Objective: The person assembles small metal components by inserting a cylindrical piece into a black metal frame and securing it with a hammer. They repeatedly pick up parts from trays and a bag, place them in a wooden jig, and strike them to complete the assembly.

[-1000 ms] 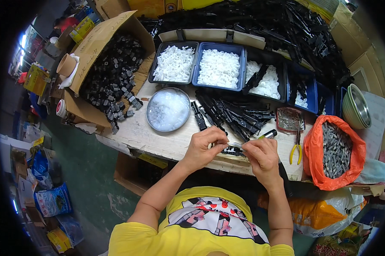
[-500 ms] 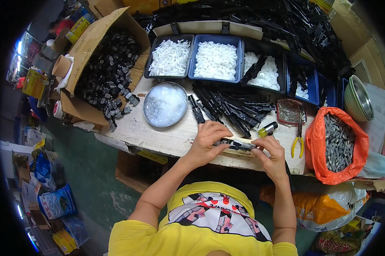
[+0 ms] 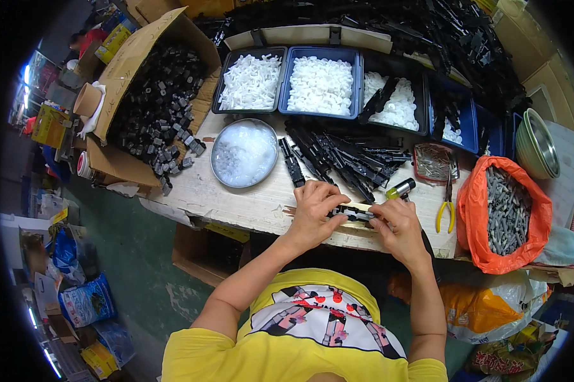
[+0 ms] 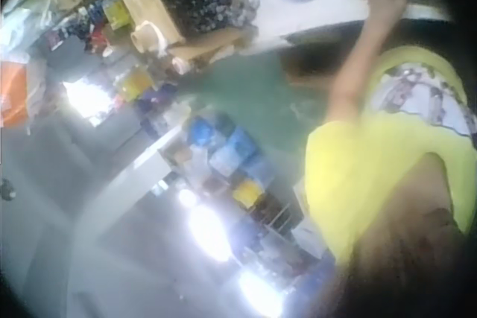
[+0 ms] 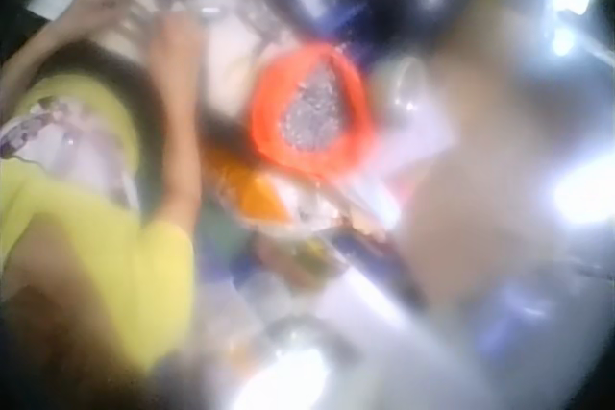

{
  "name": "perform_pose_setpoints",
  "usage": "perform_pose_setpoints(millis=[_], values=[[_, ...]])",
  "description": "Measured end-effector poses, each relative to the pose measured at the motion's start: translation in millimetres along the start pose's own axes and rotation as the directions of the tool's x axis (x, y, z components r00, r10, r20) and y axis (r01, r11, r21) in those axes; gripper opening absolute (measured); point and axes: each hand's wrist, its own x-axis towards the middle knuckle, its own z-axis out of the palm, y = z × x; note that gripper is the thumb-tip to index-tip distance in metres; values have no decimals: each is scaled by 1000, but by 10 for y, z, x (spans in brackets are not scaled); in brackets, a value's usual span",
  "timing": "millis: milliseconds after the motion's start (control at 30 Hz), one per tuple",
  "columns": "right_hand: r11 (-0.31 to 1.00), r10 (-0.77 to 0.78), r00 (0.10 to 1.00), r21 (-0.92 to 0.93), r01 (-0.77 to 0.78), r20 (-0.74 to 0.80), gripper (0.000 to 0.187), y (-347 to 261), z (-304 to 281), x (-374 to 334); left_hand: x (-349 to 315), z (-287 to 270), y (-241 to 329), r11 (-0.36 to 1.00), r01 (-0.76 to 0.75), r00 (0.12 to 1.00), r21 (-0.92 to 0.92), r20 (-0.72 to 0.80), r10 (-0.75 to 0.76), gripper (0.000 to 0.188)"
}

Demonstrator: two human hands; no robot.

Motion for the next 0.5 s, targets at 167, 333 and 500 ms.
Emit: perform_pose_setpoints(millis=[167,333,500], values=[[999,38,999,-7,-38,24,16,24,16,-1,-5,4,6,1000,14,1000,-27,-1,-14,28],[998,62,998,8,-62,4,16,22,39,-25,-26,11,-18,999,-34,999,-22,-3,34,17],[1000,21,999,-9,-22,-27,18,25,52,-30,-42,21,-4,995,-103,993,2,-53,103,12]])
